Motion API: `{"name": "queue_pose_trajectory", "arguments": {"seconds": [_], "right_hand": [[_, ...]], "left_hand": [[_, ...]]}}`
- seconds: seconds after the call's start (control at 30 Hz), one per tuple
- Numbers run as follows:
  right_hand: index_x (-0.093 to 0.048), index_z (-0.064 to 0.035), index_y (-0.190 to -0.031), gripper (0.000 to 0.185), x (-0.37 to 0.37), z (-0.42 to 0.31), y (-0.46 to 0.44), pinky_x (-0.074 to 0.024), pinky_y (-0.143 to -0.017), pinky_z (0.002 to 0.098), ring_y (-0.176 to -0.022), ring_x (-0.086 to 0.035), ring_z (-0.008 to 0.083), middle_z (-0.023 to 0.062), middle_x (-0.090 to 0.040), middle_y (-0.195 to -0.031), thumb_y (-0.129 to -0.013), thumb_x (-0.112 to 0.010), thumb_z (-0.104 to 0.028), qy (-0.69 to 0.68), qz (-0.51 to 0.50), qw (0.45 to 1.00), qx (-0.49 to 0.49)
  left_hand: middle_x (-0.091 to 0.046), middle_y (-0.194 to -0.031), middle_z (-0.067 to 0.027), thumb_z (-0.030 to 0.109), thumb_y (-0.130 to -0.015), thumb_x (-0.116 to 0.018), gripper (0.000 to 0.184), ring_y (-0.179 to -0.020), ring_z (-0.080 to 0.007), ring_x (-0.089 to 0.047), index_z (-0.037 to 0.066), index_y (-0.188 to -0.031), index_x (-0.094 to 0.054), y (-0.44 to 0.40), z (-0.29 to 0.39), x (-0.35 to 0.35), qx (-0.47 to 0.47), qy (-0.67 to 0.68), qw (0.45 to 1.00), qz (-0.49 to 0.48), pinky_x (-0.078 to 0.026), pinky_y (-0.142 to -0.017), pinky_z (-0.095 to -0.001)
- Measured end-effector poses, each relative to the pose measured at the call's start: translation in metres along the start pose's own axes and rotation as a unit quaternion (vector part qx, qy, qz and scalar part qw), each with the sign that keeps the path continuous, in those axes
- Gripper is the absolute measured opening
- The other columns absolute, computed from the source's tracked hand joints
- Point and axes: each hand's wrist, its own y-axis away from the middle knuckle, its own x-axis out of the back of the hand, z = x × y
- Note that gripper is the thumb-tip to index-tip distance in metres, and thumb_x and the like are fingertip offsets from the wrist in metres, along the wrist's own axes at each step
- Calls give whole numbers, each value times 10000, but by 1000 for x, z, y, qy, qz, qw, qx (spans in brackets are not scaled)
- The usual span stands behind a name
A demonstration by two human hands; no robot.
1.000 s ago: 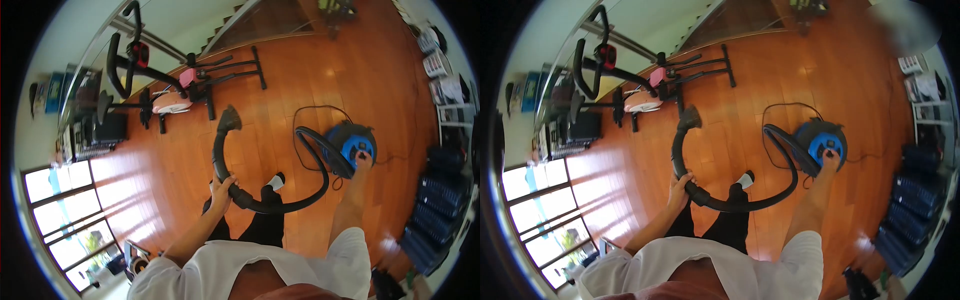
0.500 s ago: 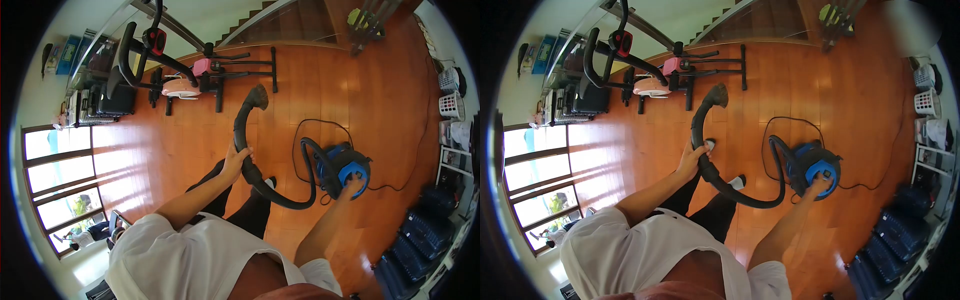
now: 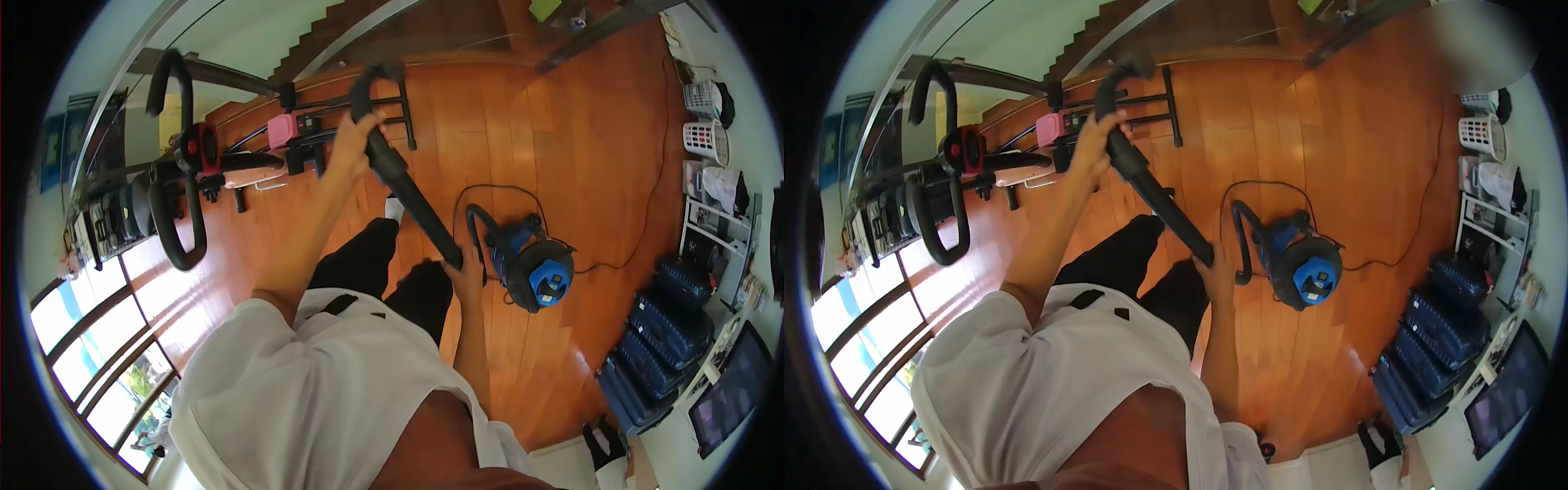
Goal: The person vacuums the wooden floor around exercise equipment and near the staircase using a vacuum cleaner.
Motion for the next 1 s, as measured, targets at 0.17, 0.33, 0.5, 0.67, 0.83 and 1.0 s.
{"name": "queue_pose_trajectory", "arguments": {"seconds": [0.17, 0.33, 0.5, 0.67, 0.83, 1.0], "right_hand": [[-544, -6, -1090, 404, 45, -65, -107, -415, -865, 440, -1006, -521, 396, 197, -559, -1021, -717, -680, -85, -22, 138, 985, 96], [-575, -15, -1100, 390, 119, -103, -238, -436, -837, 393, -948, -554, 331, 176, -585, -980, -718, -655, -17, 72, 161, 958, 225], [-567, -23, -1105, 394, 148, -102, -365, -450, -828, 419, -944, -564, 396, 206, -598, -982, -720, -635, 24, 108, 19, 974, 201], [-536, -11, -1094, 349, 140, -20, -480, -465, -805, 431, -962, -582, 409, 222, -607, -986, -754, -605, 30, 188, -48, 964, 182], [-484, -6, -1158, 473, 95, 80, -572, -471, -788, 416, -948, -616, 391, 242, -626, -974, -696, -551, 74, 238, -129, 960, 69], [-456, -21, -1180, 524, 18, 193, -646, -482, -759, 408, -864, -623, 373, 221, -619, -914, -676, -533, 96, 296, -162, 941, 31]], "left_hand": [[-526, -740, -32, 76, -857, -647, 127, -684, -141, -553, 15, -901, -543, -71, 74, 6, 55, 147, 987, -43, -517, -642, -242], [-556, -759, -72, 61, -847, -651, 177, -731, -214, -579, 30, -951, -512, -111, 76, 4, 11, 205, 979, 13, -529, -759, -360], [-585, -773, -101, 56, -859, -618, 103, -793, -251, -612, 36, -912, -532, -164, 21, -13, -25, 285, 951, 118, -522, -792, -406], [-593, -738, -113, 72, -838, -646, 110, -741, -256, -621, 22, -803, -555, -271, -70, -50, -53, 370, 917, 142, -537, -672, -406], [-560, -791, -121, -6, -800, -681, 248, -678, -251, -607, -15, -914, -461, -376, -159, -54, -43, 335, 928, 156, -544, -579, -393], [-485, -859, -87, -1, -741, -731, 589, -716, -195, -575, 73, -1102, -271, -464, -246, -27, -39, 274, 916, 289, -517, -562, -339]]}}
